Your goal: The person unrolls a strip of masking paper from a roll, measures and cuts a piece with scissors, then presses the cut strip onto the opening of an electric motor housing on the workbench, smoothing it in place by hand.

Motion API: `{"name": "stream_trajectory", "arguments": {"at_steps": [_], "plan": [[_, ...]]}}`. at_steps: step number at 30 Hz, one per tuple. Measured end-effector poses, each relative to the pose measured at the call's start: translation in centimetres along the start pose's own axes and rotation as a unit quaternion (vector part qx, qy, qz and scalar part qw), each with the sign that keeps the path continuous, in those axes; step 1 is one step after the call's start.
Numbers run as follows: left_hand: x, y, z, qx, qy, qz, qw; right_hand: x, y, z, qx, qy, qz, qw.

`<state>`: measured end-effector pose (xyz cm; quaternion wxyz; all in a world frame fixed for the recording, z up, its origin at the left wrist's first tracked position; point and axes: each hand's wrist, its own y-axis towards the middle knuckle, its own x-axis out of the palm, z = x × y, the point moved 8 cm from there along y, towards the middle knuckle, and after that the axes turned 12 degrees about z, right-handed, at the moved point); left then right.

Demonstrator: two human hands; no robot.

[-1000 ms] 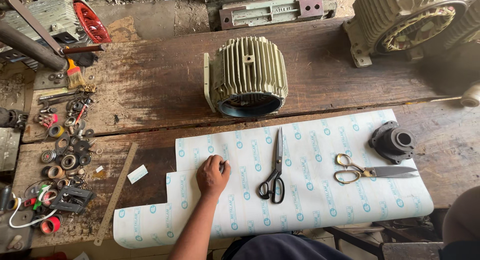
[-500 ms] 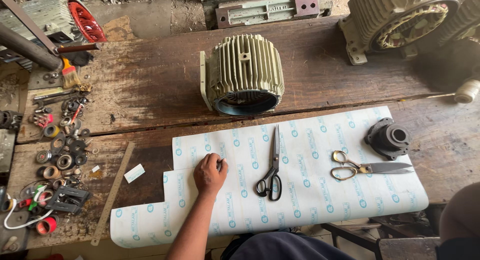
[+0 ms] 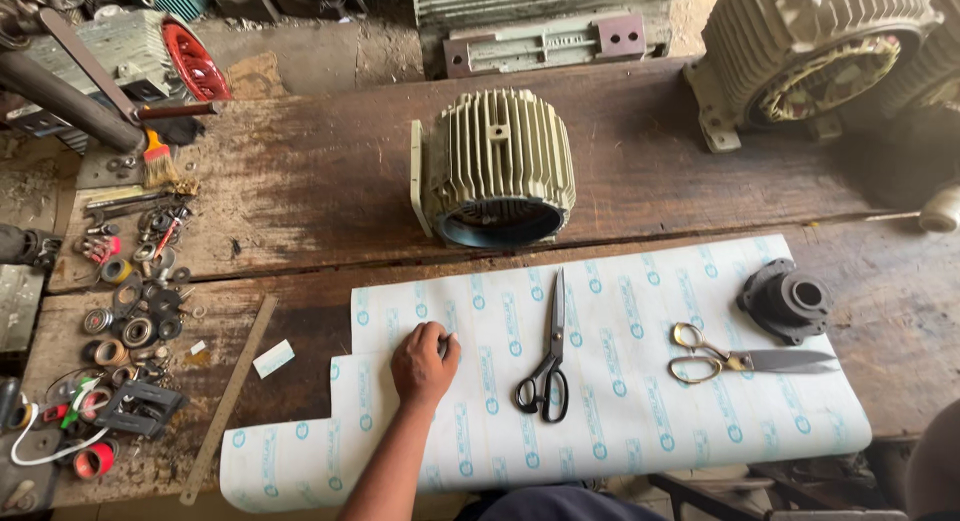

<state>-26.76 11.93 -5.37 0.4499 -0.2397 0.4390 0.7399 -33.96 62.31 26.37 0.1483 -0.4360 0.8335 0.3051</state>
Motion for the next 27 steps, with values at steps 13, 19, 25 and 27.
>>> {"name": "stream_trajectory", "arguments": {"at_steps": [13, 19, 25, 27], "plan": [[0.4, 0.2, -0.2, -0.009, 0.01, -0.011, 1.0, 1.5, 0.3, -1.1, -0.009, -0.007, -0.007, 1.0], [1.9, 0.5, -1.3, -0.072, 0.031, -0.087, 0.993, 1.8, 2.2, -2.7, -0.017, -0.011, -0.008, 1.0], [0.1, 0.0, -0.1, 0.006, -0.003, 0.008, 1.0, 1.2, -0.9, -1.7, -0.028, -0.03, -0.004, 0.999], [0.1, -0.2, -0.1, -0.004, -0.007, 0.002, 1.0, 0.7, -1.7, -1.5, -0.027, -0.035, -0.002, 0.999]]}}
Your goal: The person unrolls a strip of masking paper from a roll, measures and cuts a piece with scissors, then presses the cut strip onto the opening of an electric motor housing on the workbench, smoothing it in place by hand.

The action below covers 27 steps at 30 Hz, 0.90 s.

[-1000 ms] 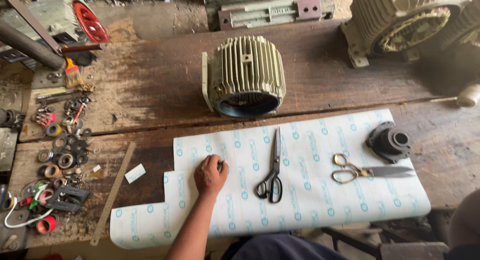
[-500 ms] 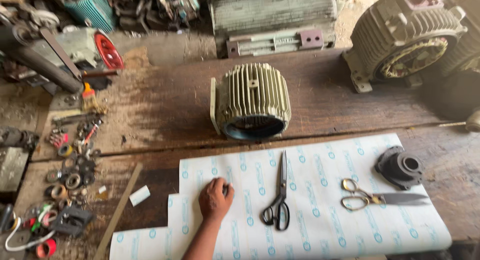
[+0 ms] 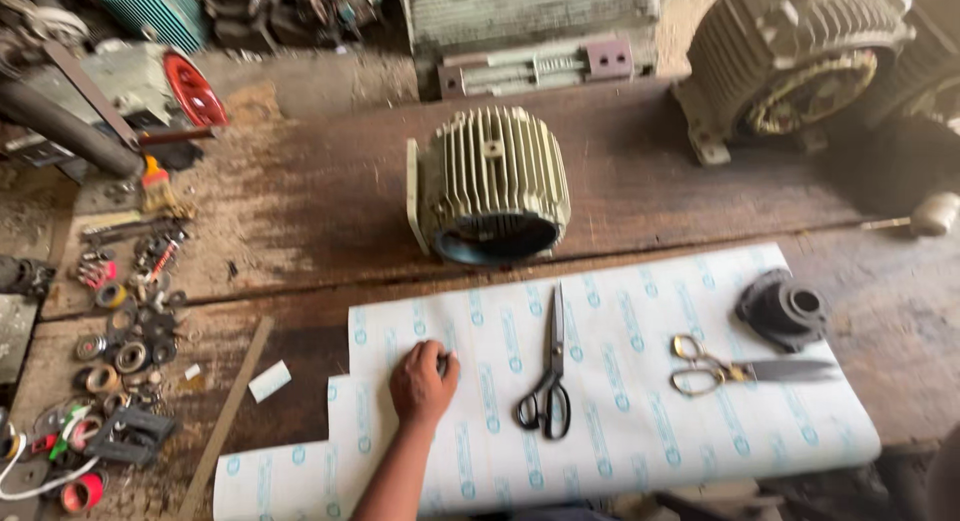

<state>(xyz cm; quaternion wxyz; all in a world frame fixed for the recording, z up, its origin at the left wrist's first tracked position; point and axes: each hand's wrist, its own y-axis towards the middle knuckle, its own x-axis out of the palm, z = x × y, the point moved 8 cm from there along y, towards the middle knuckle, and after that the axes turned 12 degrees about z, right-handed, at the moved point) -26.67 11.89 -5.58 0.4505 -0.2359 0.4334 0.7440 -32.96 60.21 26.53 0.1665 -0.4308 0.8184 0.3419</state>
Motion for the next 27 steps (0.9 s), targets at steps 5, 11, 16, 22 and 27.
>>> {"name": "stream_trajectory", "arguments": {"at_steps": [5, 11, 16, 22, 27], "plan": [[-0.4, 0.2, 0.3, -0.01, -0.012, 0.005, 1.0, 1.1, -1.9, 0.3, -0.011, -0.017, 0.002, 1.0], [-0.4, 0.1, 0.4, 0.002, -0.013, 0.012, 1.0, 2.5, -3.1, -1.5, -0.034, -0.05, -0.003, 0.998], [-0.2, 0.1, 0.2, -0.009, -0.007, -0.001, 1.0, 4.1, -3.9, -3.5, -0.043, -0.095, -0.103, 0.989], [-0.5, 0.2, 0.2, -0.006, -0.019, 0.006, 1.0, 22.8, -15.6, 1.5, -0.099, 0.082, -0.256, 0.958], [-0.8, 0.0, 0.4, 0.011, -0.021, 0.025, 0.999, 32.1, -19.9, 4.2, -0.101, 0.014, -0.33, 0.939]]}}
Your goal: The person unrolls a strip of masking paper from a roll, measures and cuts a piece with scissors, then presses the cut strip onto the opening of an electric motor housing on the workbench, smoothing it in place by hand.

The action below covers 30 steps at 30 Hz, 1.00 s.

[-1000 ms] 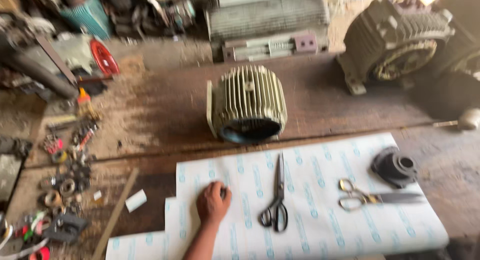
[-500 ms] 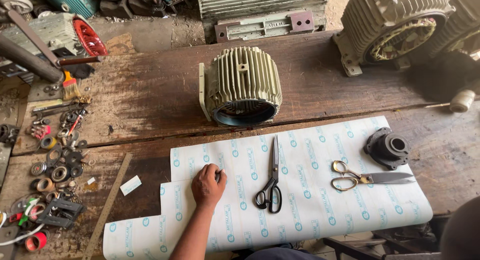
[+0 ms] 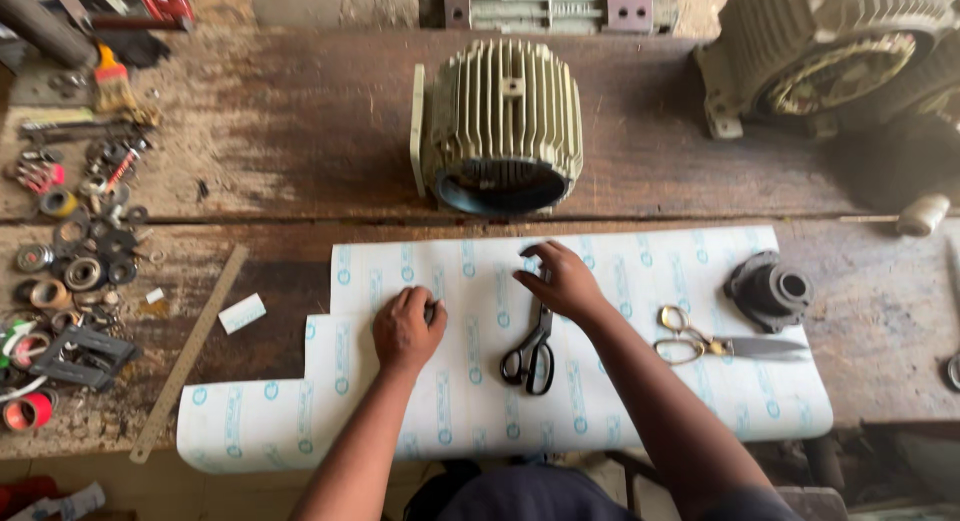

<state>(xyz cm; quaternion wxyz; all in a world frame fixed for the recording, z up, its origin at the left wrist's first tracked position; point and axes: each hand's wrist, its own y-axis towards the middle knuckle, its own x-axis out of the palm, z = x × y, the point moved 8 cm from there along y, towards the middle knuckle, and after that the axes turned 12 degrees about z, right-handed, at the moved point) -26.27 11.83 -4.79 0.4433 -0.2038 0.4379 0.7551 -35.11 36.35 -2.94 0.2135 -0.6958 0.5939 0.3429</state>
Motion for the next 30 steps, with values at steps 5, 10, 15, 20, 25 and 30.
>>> {"name": "stream_trajectory", "arguments": {"at_steps": [5, 10, 15, 20, 25, 30], "plan": [[-0.4, 0.3, 0.1, 0.004, -0.028, 0.007, 1.0, 3.2, 3.4, -1.0, -0.027, 0.03, 0.025, 0.999], [-0.7, 0.5, -0.1, -0.001, -0.036, 0.001, 0.999, 4.9, 6.7, -0.1, -0.015, 0.052, 0.072, 0.996], [-0.5, 0.6, -0.5, -0.001, -0.05, -0.01, 0.999, 5.5, 7.9, 0.6, -0.006, 0.084, 0.161, 0.983], [0.2, 0.6, -0.9, -0.016, -0.034, -0.064, 0.997, 6.4, 8.5, 1.5, 0.069, 0.12, 0.201, 0.97], [0.2, 0.7, -0.6, 0.0, -0.042, -0.057, 0.997, 7.3, 9.0, 2.8, 0.182, 0.166, 0.279, 0.928], [0.5, 0.5, -0.5, 0.012, -0.042, -0.056, 0.997, 7.3, 8.7, 1.3, 0.093, 0.105, 0.374, 0.917]]}}
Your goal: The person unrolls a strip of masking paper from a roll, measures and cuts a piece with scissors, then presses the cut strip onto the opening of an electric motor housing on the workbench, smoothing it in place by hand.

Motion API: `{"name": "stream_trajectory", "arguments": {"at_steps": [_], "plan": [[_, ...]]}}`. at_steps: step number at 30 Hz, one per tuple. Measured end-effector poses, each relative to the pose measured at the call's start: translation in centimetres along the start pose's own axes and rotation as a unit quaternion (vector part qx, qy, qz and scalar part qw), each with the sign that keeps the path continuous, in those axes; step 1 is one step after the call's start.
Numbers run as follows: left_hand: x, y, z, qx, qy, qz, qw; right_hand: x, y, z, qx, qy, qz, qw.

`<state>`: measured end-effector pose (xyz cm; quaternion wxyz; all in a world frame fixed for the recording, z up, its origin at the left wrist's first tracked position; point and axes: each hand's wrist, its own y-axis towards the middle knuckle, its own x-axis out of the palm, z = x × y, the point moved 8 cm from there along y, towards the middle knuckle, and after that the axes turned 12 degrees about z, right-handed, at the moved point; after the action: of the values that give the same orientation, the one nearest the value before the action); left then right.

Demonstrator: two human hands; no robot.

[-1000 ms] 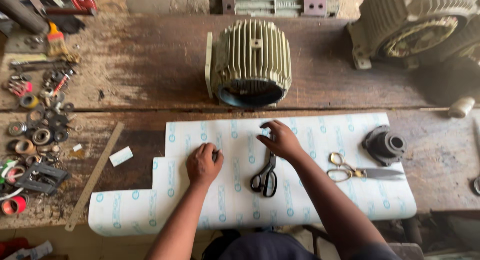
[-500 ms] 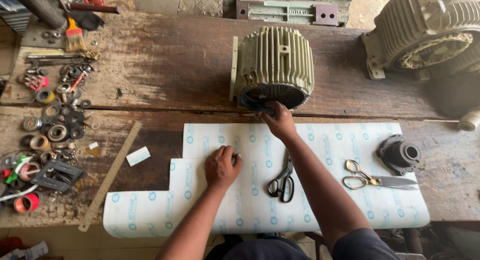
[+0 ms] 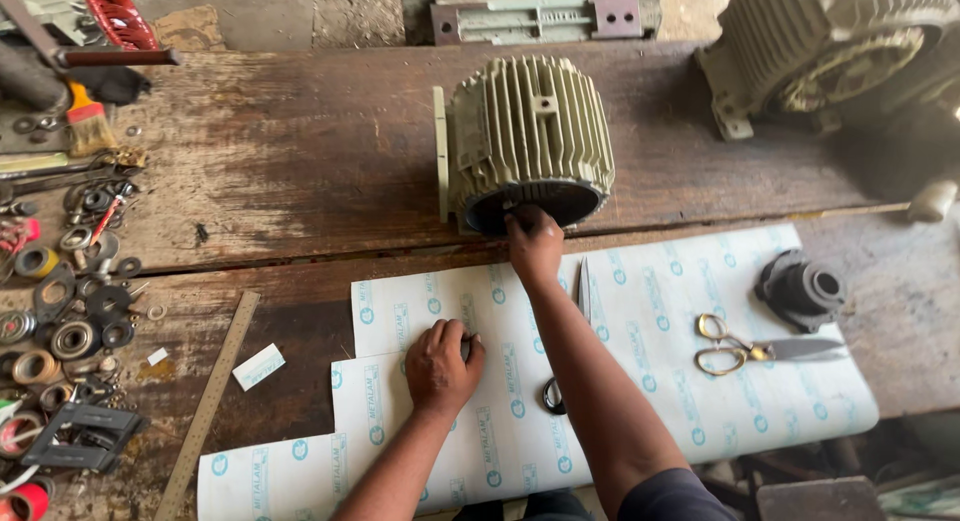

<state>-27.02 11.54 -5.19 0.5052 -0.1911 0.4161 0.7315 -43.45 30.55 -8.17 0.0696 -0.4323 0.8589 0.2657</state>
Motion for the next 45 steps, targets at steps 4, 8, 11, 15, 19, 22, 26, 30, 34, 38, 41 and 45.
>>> {"name": "stream_trajectory", "arguments": {"at_steps": [4, 8, 11, 15, 19, 22, 26, 30, 34, 38, 41, 45], "plan": [[0.0, 0.0, 0.3, 0.02, 0.01, 0.009, 1.0, 0.2, -0.4, -0.3, -0.025, 0.001, 0.031, 0.999], [0.0, 0.0, 0.4, 0.016, 0.012, -0.001, 1.0, 0.3, -0.3, -0.3, 0.004, -0.009, 0.036, 0.999], [-0.1, 0.1, 0.7, 0.018, 0.016, 0.004, 1.0, 0.3, -0.4, -0.3, 0.037, -0.006, 0.033, 0.999], [-0.1, 0.1, 0.9, 0.021, 0.022, 0.011, 0.999, 0.0, -0.5, -0.2, 0.06, -0.006, 0.04, 0.997], [0.5, -0.2, 0.5, 0.006, 0.042, -0.017, 0.999, -0.1, -0.6, -0.3, 0.063, 0.0, 0.042, 0.997], [0.7, -0.4, 0.5, 0.0, 0.049, -0.01, 0.999, -0.1, -0.7, -0.2, 0.075, 0.002, 0.043, 0.996], [0.8, -0.5, 0.6, 0.004, 0.058, -0.005, 0.998, -0.3, -0.6, -0.2, 0.071, -0.007, 0.046, 0.996], [0.9, -0.6, 0.6, 0.009, 0.068, 0.005, 0.998, -0.2, -0.7, 0.1, 0.079, -0.007, 0.042, 0.996], [1.5, -0.9, 0.0, -0.024, 0.084, -0.025, 0.996, 0.0, -0.7, 0.5, 0.092, -0.017, 0.045, 0.995], [1.4, -0.9, 0.1, -0.011, 0.088, -0.013, 0.996, 0.2, -1.0, 0.8, 0.104, -0.017, 0.041, 0.994], [1.5, -1.0, 0.0, -0.017, 0.086, -0.017, 0.996, 0.2, -1.1, 0.9, 0.114, -0.012, 0.034, 0.993], [1.6, -1.2, -0.2, -0.021, 0.09, -0.025, 0.995, 0.3, -0.9, 1.0, 0.12, -0.016, 0.025, 0.992]]}}
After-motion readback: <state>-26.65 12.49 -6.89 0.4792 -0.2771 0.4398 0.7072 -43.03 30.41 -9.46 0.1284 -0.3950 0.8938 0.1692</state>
